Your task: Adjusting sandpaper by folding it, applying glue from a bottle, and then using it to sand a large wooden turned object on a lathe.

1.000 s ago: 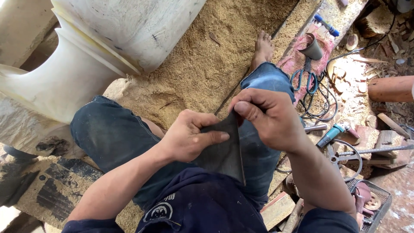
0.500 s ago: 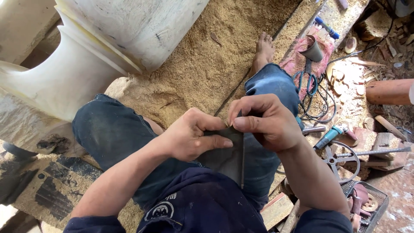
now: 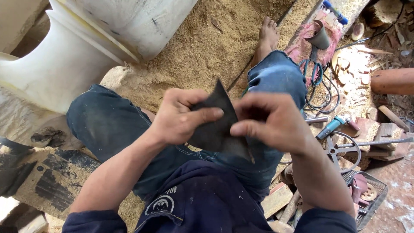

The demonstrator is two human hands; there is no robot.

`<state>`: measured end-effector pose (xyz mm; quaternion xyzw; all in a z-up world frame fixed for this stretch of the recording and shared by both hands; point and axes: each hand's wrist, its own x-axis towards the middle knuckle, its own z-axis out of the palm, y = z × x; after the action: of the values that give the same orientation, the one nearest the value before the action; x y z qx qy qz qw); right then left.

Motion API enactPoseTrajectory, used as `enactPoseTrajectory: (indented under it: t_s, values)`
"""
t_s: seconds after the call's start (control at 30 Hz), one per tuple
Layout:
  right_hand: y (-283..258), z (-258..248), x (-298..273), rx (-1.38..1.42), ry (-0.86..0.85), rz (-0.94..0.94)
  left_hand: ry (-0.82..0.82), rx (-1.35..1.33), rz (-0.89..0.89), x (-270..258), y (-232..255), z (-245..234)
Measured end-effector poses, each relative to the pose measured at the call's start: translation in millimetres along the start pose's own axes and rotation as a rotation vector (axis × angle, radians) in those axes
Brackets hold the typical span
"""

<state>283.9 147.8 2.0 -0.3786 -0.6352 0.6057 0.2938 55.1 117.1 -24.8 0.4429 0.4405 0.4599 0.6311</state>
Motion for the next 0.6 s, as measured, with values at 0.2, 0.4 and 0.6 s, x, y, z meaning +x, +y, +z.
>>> enactPoseTrajectory:
  t_s: [0.2, 0.4, 0.6]
  values:
    - [25, 7, -40, -0.089, 0.093, 0.092, 0.163, -0.049, 0.006, 0, 6, -4]
    - [18, 12, -46, -0.060, 0.200, -0.028, 0.196, -0.044, 0.015, -2, 10, 10]
    - [24, 8, -52, -0.026, 0.167, -0.063, 0.182, -0.012, 0.018, -9, 5, 10]
